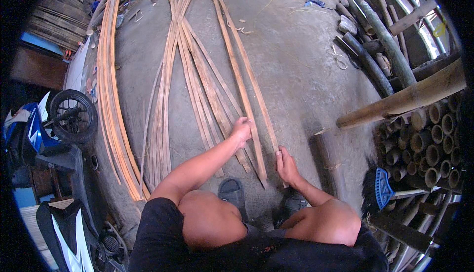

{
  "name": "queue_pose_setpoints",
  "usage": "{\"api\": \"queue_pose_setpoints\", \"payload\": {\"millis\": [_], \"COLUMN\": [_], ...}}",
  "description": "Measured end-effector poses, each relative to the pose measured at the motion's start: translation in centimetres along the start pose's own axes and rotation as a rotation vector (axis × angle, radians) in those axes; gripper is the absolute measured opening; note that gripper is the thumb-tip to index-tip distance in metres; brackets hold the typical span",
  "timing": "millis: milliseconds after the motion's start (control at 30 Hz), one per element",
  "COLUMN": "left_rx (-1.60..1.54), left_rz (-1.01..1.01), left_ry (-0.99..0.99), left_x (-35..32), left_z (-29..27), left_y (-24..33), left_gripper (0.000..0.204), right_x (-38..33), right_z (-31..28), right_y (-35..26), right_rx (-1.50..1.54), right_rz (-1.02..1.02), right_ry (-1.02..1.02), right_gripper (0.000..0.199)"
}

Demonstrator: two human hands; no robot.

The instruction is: The person ties bamboo poles together with yellow string, uses a hammer to secure a wooden frame, and then arranges thin bamboo strips on the floor.

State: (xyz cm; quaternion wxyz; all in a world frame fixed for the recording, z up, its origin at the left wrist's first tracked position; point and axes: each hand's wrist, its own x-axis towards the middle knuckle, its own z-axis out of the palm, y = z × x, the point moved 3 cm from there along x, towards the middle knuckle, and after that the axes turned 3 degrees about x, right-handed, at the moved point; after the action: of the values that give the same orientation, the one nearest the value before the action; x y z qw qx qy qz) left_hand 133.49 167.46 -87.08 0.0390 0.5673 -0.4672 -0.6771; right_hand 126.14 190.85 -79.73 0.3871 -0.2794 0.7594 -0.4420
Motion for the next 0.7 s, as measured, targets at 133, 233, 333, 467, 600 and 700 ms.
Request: {"api": "queue_pose_setpoints", "payload": {"millis": [133,233,333,467,600,700], "left_rx": [-0.058,-0.076,-0.048,-0.038,-0.072,-0.084], "left_rz": [-0.105,-0.132,-0.164,-0.190,-0.191,-0.184], "left_ry": [-0.271,-0.362,-0.381,-0.375,-0.395,-0.392], "left_x": [-1.8,-1.7,-2.2,-2.3,-2.1,-1.6], "left_z": [1.8,2.2,2.4,2.4,2.6,2.6], "left_y": [0.8,0.3,0.5,0.7,0.5,-0.1], "left_gripper": [0.034,0.029,0.026,0.026,0.026,0.027], "right_x": [-0.4,0.3,0.4,0.7,0.8,0.7], "right_z": [-0.2,0.3,0.0,-0.2,-0.2,0.0], "right_y": [-1.0,0.6,1.2,1.6,1.6,1.6], "right_rx": [-0.010,-0.041,-0.033,-0.053,-0.052,-0.055], "right_rz": [0.059,0.025,0.045,0.058,0.059,0.018], "right_ry": [0.050,0.073,0.082,0.067,0.061,0.066], "right_gripper": [0.032,0.033,0.034,0.033,0.033,0.036]}}
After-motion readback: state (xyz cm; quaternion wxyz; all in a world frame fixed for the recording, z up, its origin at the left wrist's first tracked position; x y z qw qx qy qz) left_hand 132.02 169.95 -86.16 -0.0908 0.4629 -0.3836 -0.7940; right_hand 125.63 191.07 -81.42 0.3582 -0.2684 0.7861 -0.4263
